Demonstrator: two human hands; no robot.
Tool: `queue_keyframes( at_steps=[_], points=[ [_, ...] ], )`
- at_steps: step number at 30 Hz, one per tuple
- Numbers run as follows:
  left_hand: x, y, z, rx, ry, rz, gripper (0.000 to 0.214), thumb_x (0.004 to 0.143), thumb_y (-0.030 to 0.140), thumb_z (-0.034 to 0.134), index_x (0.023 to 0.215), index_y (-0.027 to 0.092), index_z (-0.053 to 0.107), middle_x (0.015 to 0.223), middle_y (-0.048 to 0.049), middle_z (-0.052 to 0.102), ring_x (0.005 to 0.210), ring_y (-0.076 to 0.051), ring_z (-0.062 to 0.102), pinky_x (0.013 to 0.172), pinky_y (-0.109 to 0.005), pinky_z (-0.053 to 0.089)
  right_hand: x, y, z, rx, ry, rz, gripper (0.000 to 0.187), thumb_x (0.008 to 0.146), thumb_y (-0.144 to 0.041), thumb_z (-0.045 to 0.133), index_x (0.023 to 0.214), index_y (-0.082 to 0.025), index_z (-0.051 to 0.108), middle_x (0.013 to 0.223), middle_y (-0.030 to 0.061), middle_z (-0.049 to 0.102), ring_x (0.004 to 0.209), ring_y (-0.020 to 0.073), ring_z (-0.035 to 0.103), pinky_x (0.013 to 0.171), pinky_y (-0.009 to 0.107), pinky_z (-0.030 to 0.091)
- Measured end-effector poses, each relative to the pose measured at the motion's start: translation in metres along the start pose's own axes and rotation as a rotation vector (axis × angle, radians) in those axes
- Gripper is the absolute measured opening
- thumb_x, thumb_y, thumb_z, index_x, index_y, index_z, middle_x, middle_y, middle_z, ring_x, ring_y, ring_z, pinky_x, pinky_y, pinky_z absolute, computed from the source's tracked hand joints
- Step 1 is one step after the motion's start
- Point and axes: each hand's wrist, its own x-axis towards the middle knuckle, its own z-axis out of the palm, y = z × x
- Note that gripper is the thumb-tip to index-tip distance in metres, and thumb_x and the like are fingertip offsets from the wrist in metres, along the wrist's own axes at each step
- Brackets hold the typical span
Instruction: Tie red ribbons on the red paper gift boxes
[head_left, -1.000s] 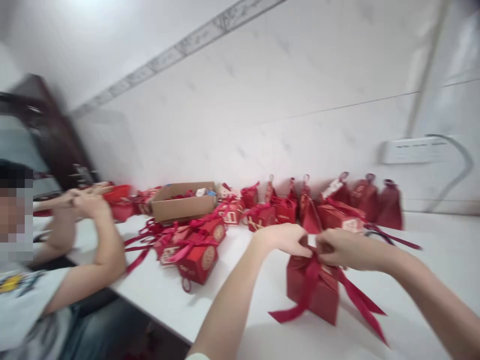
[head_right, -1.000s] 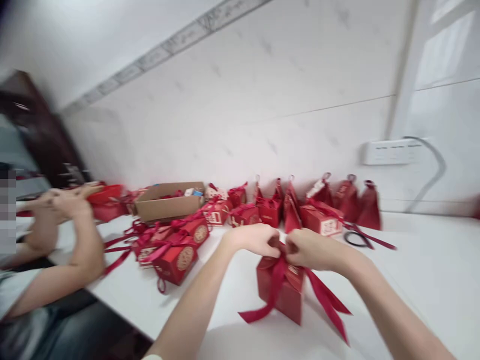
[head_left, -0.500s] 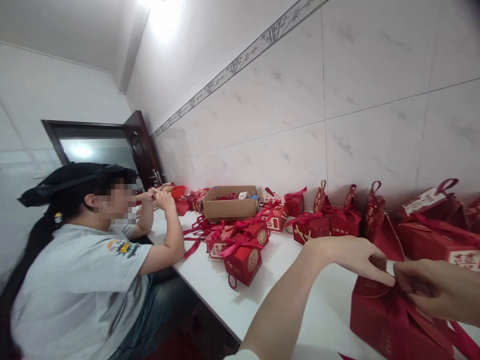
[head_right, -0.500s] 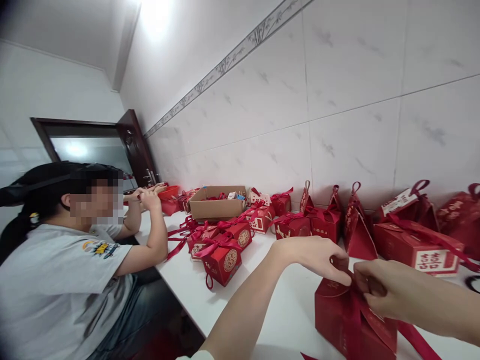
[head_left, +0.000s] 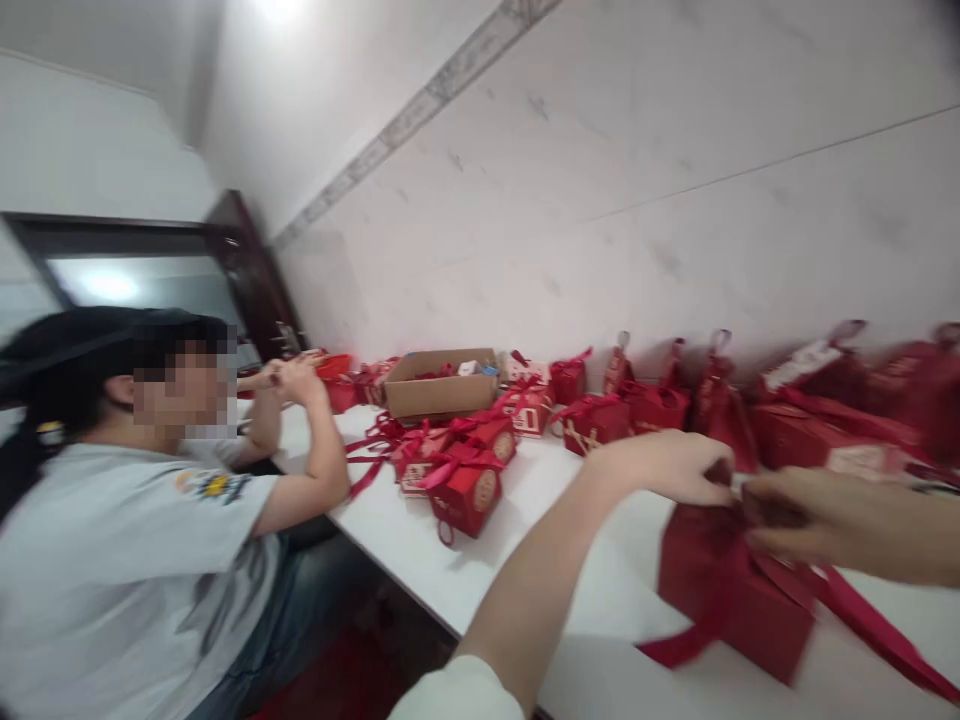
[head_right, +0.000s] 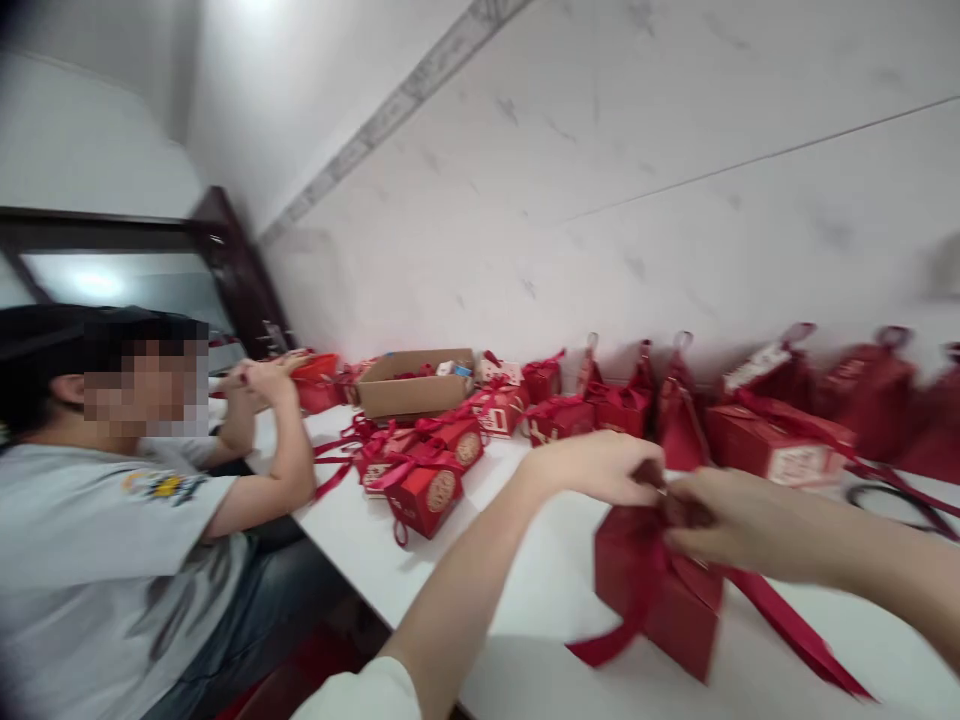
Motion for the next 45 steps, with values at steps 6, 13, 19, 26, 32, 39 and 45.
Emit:
queue_keyframes(
  at_steps=[6, 13, 19, 26, 32, 39, 45],
  points=[
    [0.001, -0.005, 0.001, -0.106, 0.114, 0.041, 0.01, 0.073, 0.016, 0.049, 0.08, 0.017, 0.056, 0.084, -0.0035, 0.064, 0.077, -0.018, 0.059, 0.065, -0.027, 0.042, -0.021, -0.047, -0.046, -0.016, -0.123, -0.054, 0.014, 0.073, -0.019, 0.046, 0.061, -0.02, 0.039, 0.06, -0.003, 0.045, 0.052, 0.0112, 0.039, 0.048, 0.027, 0.028],
    [-0.001, -0.002, -0.003, -0.296, 0.163, 0.073, 0.008, 0.07, 0.016, 0.047, 0.074, 0.019, 0.053, 0.075, -0.001, 0.061, 0.066, -0.015, 0.056, 0.057, -0.025, 0.041, -0.028, -0.036, -0.05, 0.033, -0.14, -0.002, 0.004, 0.071, -0.02, 0.051, 0.068, -0.021, 0.049, 0.061, -0.0043, 0.047, 0.051, 0.0103, 0.038, 0.046, 0.027, 0.027],
    [-0.007, 0.003, -0.009, -0.49, 0.092, 0.128, 0.018, 0.067, 0.015, 0.045, 0.083, 0.019, 0.052, 0.081, -0.0014, 0.061, 0.073, -0.013, 0.058, 0.061, -0.023, 0.044, -0.027, -0.038, -0.051, 0.009, -0.157, -0.015, 0.015, 0.07, -0.018, 0.05, 0.059, -0.02, 0.04, 0.054, -0.0055, 0.033, 0.046, 0.0088, 0.028, 0.044, 0.028, 0.021],
    [-0.012, -0.001, -0.013, -0.307, 0.082, 0.027, 0.016, 0.065, 0.018, 0.056, 0.081, 0.02, 0.058, 0.062, 0.0034, 0.051, 0.054, -0.011, 0.044, 0.047, -0.021, 0.031, -0.027, -0.03, -0.052, 0.035, -0.132, -0.073, 0.002, 0.07, -0.019, 0.052, 0.07, -0.02, 0.051, 0.065, -0.004, 0.047, 0.053, 0.01, 0.041, 0.047, 0.025, 0.029],
    [-0.009, 0.004, -0.01, -0.303, 0.18, -0.112, 0.014, 0.074, 0.028, 0.049, 0.064, 0.019, 0.052, 0.057, 0.0015, 0.05, 0.048, -0.011, 0.043, 0.04, -0.021, 0.029, -0.024, -0.03, -0.051, 0.066, -0.142, -0.091, 0.019, 0.074, -0.035, 0.059, 0.068, -0.02, 0.048, 0.065, -0.0043, 0.05, 0.054, 0.01, 0.043, 0.046, 0.024, 0.028],
    [-0.009, 0.003, -0.015, -0.607, 0.328, -0.042, 0.022, 0.08, 0.025, 0.04, 0.067, 0.017, 0.055, 0.065, -0.0012, 0.062, 0.047, -0.009, 0.044, 0.043, -0.02, 0.034, -0.025, -0.03, -0.053, 0.056, -0.108, -0.069, 0.021, 0.076, -0.032, 0.055, 0.063, -0.019, 0.046, 0.061, -0.0042, 0.047, 0.053, 0.0095, 0.04, 0.047, 0.025, 0.027],
    [-0.006, -0.003, -0.021, -1.132, 0.522, 0.081, 0.019, 0.076, 0.028, 0.052, 0.063, 0.015, 0.056, 0.055, -0.0003, 0.053, 0.042, -0.007, 0.04, 0.042, -0.02, 0.028, -0.027, -0.028, -0.054, 0.046, -0.122, -0.092, 0.022, 0.074, -0.028, 0.056, 0.06, -0.019, 0.041, 0.058, -0.005, 0.04, 0.05, 0.0088, 0.034, 0.046, 0.026, 0.023]
  ],
)
